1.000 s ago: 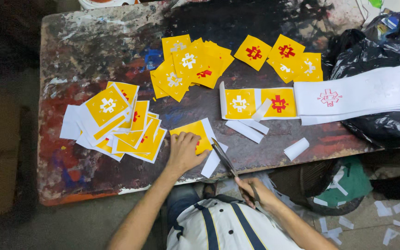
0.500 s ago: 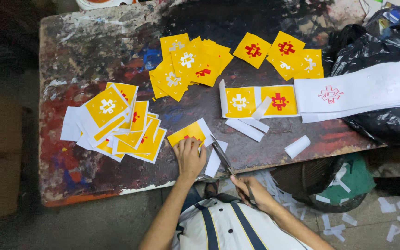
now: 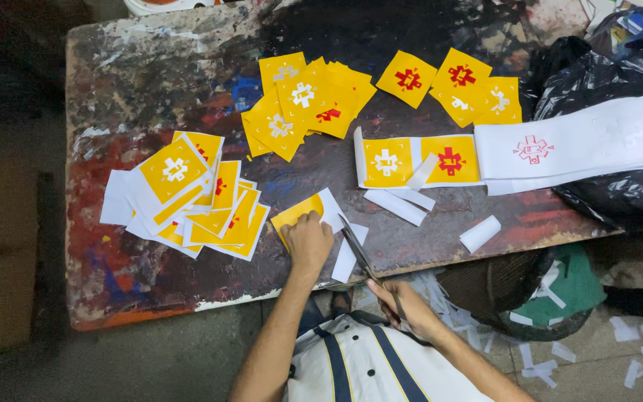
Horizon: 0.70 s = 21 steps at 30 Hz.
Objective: The person uses scissors to trim the edges of yellow printed paper squares, cutting off the white borders. The finished pieces are stacked on the table while the cut-off scraps fall to the floor.
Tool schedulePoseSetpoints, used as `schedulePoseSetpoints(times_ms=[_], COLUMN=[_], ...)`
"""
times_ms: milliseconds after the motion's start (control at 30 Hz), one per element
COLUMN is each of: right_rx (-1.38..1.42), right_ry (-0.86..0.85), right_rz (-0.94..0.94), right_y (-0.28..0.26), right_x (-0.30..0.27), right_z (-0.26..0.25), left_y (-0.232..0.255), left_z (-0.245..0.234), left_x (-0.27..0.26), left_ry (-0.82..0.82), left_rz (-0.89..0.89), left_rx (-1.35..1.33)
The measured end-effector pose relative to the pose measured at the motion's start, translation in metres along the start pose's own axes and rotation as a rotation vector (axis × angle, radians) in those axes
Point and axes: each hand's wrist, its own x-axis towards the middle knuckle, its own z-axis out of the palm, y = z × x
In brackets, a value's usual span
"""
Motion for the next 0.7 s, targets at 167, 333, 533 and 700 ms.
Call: schedulePoseSetpoints(times_ms=[167, 333, 533, 700], right_rx=[-0.003, -0.050, -0.165, -0.106], right_ry=[0.024, -0.003, 0.009, 0.042], right_rz=[0.026, 0.016, -0.035, -0.034], right_y=[0.000, 0.004, 0.013, 0.005], right_x=[0.000, -0.001, 0.008, 0.022], right_z=[0.001, 0.000, 0.015, 0.025], left_y=[-0.021, -0.029, -0.029, -0.028], left_z=[0.011, 0.013, 0.011, 0.009], left_x=[-0.018, -0.026, -0.024, -0.024], left_ry=[0.164, 0.260, 0.232, 0.226], left_rz=[0.054, 0.131, 0.114, 0.126], left_rx=[-0.351, -0.465, -0.497, -0.485])
